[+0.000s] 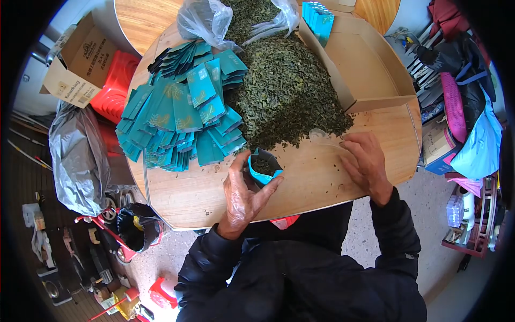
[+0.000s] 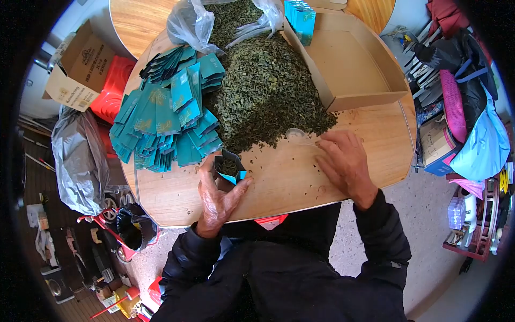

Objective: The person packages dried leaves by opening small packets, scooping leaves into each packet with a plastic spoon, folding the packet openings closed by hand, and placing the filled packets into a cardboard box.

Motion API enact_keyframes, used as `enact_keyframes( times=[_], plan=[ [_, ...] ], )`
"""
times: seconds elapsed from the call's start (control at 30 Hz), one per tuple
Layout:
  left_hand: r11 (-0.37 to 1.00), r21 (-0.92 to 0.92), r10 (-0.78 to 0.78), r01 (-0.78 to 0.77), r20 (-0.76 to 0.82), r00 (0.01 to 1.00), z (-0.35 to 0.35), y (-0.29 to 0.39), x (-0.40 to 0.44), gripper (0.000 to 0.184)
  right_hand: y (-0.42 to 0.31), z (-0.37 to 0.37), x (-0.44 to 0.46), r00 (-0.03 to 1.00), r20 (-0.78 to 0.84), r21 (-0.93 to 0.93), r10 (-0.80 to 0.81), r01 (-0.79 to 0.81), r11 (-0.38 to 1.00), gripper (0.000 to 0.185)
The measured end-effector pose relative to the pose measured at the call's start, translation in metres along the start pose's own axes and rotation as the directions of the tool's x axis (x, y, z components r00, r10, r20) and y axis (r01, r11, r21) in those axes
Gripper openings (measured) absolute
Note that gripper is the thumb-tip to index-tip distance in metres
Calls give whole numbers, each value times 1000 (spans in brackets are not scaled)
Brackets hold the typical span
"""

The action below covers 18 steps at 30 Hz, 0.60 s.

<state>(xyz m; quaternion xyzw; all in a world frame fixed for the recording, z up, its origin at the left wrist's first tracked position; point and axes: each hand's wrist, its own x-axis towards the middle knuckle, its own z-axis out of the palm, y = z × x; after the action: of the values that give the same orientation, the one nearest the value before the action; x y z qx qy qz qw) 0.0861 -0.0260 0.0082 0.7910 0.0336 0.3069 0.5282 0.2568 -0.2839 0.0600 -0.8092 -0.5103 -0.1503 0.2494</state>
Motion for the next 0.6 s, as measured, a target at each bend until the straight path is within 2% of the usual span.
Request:
enact_keyframes(
  times=[0.07, 0.13, 0.2, 0.33, 0.43, 0.5, 0.53, 0.6],
  plan=[
    [998, 58, -4, 5, -15, 1000, 2, 4, 1, 81, -19, 6, -1, 999, -43, 1, 3, -3, 1000, 40],
    [995, 93, -33, 34, -13, 999, 10, -2, -6, 80, -48, 22, 0, 993, 8, 297, 119, -116, 948, 46],
    [989, 135, -58, 60, -17, 998, 15, -7, -9, 80, -72, 33, 18, 992, 27, 462, 119, -118, 879, 51],
    [977, 212, 37, -28, -38, 999, 18, -1, -6, 83, -90, 58, 35, 994, -51, 549, 100, -55, 834, 49],
    [958, 281, 73, -61, -33, 997, 17, 3, -1, 89, -94, 55, 39, 989, 10, 586, 148, -126, 800, 44],
    [948, 308, 90, -81, -15, 996, 15, 13, 2, 92, -97, 40, 43, 955, 170, 685, 242, -291, 668, 39],
    [948, 307, 89, -79, -17, 996, 14, 21, 3, 92, -97, 33, 45, 955, 172, 685, 241, -291, 668, 39],
    [943, 328, 63, -62, 8, 998, 10, 36, 3, 91, -91, 23, 47, 990, 97, 626, 101, -139, 768, 38]
  ],
)
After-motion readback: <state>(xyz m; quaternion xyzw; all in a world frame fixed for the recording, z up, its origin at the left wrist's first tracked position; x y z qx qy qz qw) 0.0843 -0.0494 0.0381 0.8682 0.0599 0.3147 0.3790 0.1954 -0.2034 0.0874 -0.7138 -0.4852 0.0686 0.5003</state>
